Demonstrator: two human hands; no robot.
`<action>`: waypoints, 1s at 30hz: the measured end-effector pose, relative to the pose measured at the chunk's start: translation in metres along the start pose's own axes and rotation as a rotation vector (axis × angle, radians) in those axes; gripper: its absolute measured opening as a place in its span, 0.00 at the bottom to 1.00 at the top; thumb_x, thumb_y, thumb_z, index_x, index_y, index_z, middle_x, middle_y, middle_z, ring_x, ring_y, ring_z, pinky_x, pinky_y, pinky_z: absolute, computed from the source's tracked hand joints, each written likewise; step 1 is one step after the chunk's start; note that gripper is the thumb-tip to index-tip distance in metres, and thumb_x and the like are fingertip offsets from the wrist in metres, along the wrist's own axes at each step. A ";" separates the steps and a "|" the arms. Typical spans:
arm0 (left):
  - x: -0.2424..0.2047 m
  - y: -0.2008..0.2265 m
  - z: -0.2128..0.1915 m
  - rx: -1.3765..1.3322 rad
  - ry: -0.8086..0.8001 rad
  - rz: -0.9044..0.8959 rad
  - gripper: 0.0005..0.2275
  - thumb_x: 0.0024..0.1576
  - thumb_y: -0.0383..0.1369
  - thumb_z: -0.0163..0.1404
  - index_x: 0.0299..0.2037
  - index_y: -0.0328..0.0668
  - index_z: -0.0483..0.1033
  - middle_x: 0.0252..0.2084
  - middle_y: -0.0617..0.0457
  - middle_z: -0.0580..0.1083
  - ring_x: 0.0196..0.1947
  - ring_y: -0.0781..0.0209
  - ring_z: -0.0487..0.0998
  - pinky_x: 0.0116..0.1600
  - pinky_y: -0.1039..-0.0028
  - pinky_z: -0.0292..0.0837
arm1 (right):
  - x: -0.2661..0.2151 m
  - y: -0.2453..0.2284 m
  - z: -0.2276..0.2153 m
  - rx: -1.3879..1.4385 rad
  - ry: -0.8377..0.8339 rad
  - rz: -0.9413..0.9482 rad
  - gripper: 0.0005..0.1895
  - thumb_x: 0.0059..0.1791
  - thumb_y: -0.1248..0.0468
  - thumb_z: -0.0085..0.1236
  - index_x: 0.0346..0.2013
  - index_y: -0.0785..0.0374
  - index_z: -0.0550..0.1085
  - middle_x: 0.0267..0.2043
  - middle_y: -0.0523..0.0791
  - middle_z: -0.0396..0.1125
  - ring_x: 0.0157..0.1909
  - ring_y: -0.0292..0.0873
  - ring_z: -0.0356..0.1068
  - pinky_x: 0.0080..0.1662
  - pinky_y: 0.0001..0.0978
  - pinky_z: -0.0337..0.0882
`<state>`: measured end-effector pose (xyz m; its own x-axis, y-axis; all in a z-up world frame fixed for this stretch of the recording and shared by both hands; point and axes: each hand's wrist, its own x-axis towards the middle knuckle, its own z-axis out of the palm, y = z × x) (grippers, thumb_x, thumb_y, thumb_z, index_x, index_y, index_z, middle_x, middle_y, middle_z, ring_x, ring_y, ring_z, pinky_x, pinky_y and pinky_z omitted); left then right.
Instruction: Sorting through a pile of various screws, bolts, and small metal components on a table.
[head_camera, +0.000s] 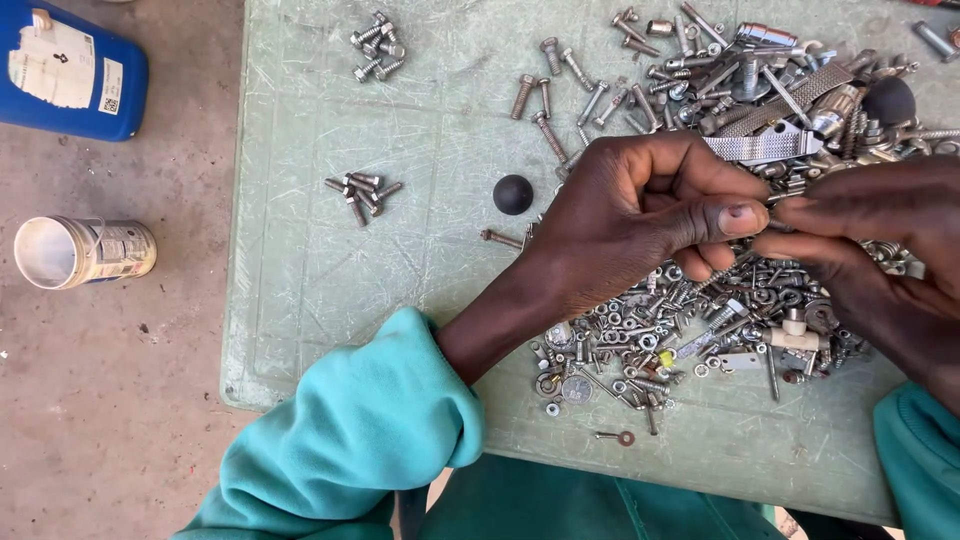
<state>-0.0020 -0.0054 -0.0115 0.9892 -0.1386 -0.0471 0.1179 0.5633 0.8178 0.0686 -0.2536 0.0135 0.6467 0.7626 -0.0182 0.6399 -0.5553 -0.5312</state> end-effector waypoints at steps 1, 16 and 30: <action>-0.001 0.001 0.000 0.002 -0.001 0.000 0.10 0.56 0.28 0.59 0.44 0.31 0.79 0.34 0.41 0.81 0.29 0.59 0.83 0.32 0.77 0.83 | 0.000 -0.020 -0.004 0.000 0.002 -0.001 0.13 0.50 0.70 0.58 0.50 0.63 0.81 0.55 0.51 0.74 0.56 0.46 0.74 0.62 0.36 0.72; -0.006 0.006 0.009 0.016 -0.052 -0.071 0.07 0.57 0.28 0.58 0.42 0.33 0.79 0.37 0.41 0.81 0.32 0.56 0.84 0.34 0.74 0.83 | 0.013 -0.076 -0.002 -0.122 0.188 -0.031 0.22 0.63 0.63 0.38 0.28 0.67 0.71 0.25 0.47 0.65 0.24 0.45 0.65 0.31 0.41 0.60; -0.005 0.015 0.010 0.115 0.052 -0.016 0.07 0.56 0.26 0.59 0.41 0.32 0.78 0.30 0.46 0.78 0.27 0.62 0.80 0.32 0.77 0.81 | 0.023 -0.067 -0.014 -0.058 0.178 -0.136 0.18 0.59 0.60 0.41 0.34 0.68 0.74 0.30 0.48 0.69 0.31 0.48 0.69 0.35 0.42 0.65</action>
<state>-0.0056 -0.0048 0.0070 0.9908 -0.1029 -0.0883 0.1264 0.4637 0.8769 0.0463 -0.2033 0.0601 0.6128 0.7639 0.2022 0.7454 -0.4740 -0.4687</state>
